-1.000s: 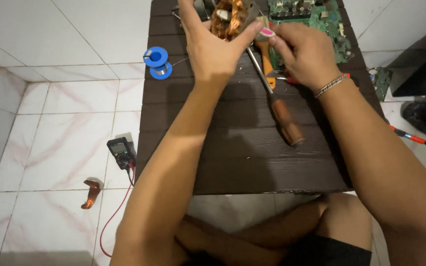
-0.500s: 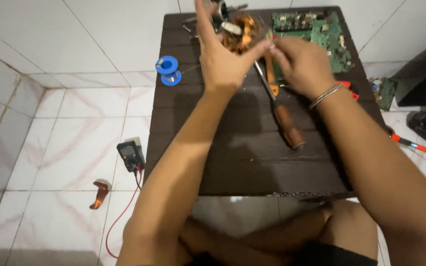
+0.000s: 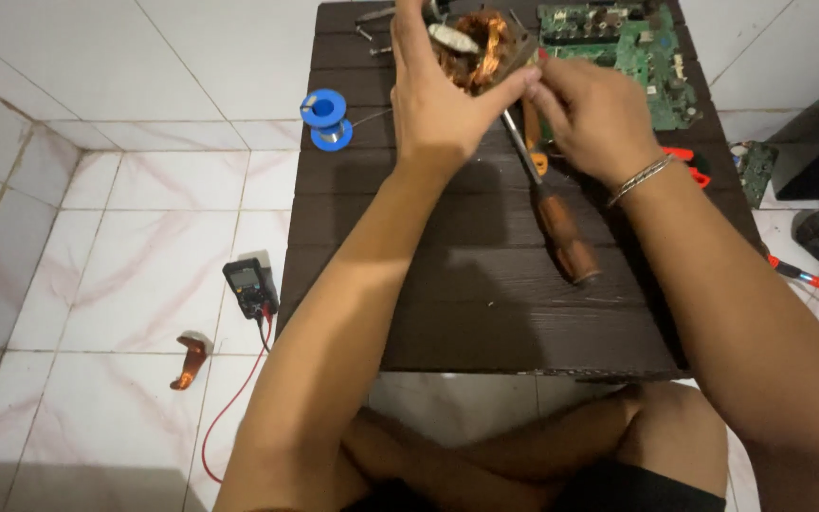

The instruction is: Cleaning the surface of a motor coil using a toothbrush and inspecting the progress.

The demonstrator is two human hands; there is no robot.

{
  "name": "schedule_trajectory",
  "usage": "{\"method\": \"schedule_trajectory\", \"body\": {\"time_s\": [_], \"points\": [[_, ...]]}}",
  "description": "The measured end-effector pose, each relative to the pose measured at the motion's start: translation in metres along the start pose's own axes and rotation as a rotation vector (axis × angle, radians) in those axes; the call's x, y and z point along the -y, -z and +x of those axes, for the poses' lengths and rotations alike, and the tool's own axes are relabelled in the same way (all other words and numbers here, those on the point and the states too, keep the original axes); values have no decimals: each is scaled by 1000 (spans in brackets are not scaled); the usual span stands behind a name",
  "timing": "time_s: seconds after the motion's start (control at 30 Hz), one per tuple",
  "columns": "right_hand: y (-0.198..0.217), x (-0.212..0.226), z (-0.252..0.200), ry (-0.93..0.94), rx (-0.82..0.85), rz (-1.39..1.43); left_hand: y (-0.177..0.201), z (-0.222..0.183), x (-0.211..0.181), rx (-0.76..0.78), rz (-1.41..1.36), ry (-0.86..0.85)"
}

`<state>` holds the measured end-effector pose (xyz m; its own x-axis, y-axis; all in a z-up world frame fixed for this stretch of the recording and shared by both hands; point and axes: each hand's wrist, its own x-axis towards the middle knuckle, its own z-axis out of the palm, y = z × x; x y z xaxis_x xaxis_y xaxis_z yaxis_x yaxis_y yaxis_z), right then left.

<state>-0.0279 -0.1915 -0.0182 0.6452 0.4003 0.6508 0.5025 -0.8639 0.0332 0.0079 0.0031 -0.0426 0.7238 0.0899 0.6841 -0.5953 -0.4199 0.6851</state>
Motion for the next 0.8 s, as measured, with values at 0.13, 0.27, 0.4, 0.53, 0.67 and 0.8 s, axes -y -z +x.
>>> {"method": "schedule_trajectory", "body": {"time_s": [0.13,0.27,0.4,0.53,0.67,0.8], "points": [[1,-8,-8,27,-48,-54,4,-2,-4,-66,19,45],[-3,-5,4,-46,-24,11,8,8,-16,-63,-121,-87],[-6,-21,1,-134,53,-30,15,9,-26,-60,-110,-51],[0,-7,9,-204,166,122,13,16,-34,42,-103,96],[5,-11,8,-206,177,45,14,15,-33,40,-144,154],[-2,6,8,-215,226,98,13,15,-29,49,-103,93]]}}
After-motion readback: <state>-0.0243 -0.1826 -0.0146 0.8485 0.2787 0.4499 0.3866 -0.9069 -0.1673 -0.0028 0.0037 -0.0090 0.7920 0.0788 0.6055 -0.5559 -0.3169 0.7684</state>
